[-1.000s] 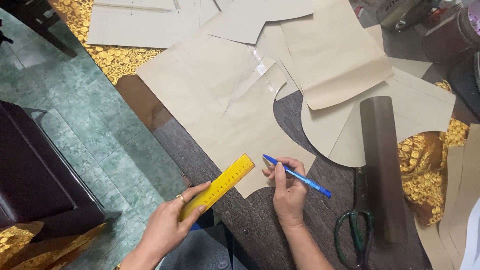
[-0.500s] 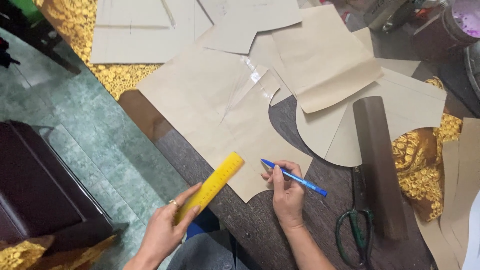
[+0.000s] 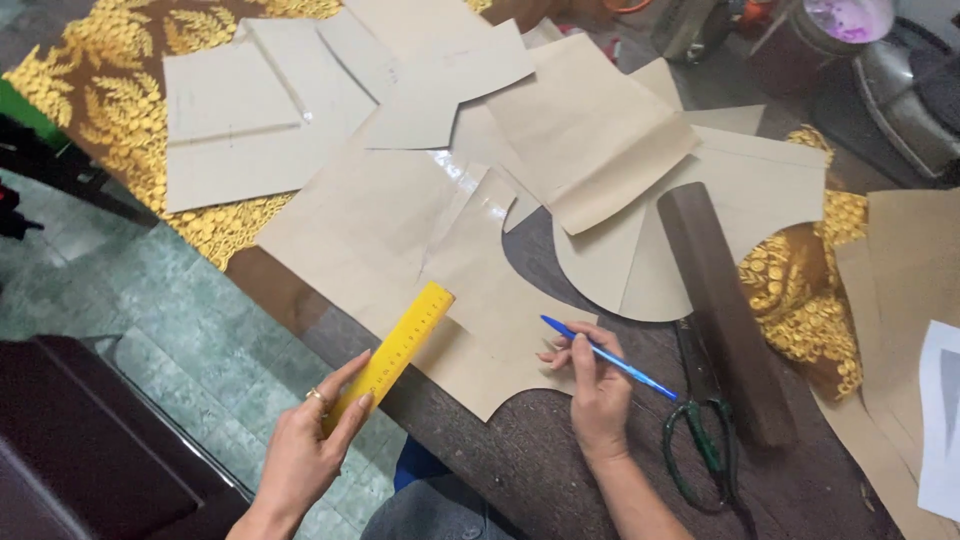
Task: The person uses a yellow ruler and blue pen to draw straight lines and curves on a large beige paper pattern. They reposition the ruler multiple times to mark different sections of the pattern and briefly handle a piece of gold lace fabric.
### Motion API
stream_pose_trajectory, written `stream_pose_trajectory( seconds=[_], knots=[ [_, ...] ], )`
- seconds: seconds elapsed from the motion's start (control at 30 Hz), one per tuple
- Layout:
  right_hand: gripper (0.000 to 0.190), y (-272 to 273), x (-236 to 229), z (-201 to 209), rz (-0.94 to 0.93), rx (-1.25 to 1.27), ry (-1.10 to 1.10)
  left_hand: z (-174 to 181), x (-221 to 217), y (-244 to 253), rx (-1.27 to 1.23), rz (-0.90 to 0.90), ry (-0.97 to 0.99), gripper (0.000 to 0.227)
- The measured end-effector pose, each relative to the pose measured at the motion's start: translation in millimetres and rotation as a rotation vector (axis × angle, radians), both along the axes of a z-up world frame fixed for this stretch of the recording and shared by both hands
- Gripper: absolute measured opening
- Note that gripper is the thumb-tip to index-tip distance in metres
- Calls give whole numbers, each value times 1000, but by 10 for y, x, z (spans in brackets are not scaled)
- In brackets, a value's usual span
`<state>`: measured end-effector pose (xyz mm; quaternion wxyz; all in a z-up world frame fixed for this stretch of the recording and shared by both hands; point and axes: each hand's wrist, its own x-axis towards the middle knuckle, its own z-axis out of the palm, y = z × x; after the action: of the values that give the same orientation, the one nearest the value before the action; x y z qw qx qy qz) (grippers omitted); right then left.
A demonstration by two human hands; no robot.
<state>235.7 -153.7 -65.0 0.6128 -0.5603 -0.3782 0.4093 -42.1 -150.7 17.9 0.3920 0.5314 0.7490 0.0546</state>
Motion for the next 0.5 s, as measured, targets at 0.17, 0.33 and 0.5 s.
stream_pose_trajectory(
  seconds=[0.17,0.33,0.5],
  knots=[
    [21,-55,234,-10,-81,-18,-95,-110,52,35,-9,-45,19,47],
    [20,-93,281,-23,-77,-23,-97,-290,148,-23,-82,-106,95,49],
    [18,-51,200,4,-31,-22,-111,-484,183,-198,-36,-189,72,51]
  ],
)
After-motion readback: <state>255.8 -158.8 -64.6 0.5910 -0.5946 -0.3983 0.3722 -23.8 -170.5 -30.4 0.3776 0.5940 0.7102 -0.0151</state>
